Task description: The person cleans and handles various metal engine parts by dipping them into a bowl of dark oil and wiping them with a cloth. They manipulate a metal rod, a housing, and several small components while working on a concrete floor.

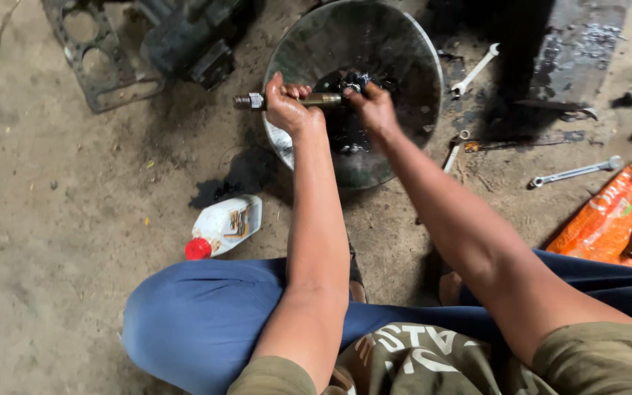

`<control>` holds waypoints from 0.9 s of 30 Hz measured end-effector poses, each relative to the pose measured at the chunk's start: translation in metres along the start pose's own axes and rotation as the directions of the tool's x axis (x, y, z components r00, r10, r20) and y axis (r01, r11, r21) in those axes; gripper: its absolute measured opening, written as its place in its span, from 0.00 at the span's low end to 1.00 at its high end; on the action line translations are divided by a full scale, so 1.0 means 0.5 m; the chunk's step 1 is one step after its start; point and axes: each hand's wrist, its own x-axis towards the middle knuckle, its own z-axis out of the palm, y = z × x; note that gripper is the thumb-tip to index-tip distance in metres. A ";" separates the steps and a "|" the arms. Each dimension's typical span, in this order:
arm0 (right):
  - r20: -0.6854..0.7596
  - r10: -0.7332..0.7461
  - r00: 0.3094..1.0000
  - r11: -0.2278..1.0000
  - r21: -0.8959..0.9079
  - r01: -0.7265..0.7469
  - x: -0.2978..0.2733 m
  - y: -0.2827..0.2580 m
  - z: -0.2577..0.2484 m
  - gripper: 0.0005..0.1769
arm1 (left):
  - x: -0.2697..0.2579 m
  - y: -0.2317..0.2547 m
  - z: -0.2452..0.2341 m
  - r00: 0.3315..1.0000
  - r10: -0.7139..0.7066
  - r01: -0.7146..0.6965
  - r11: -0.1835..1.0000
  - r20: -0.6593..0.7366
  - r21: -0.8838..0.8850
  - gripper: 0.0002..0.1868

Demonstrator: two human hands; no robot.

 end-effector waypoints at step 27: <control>-0.115 0.305 0.945 0.935 0.227 -0.274 0.052 -0.075 -0.055 0.38 | 0.065 -0.113 -0.078 0.887 -0.438 0.433 0.899 -0.144 -0.068 0.14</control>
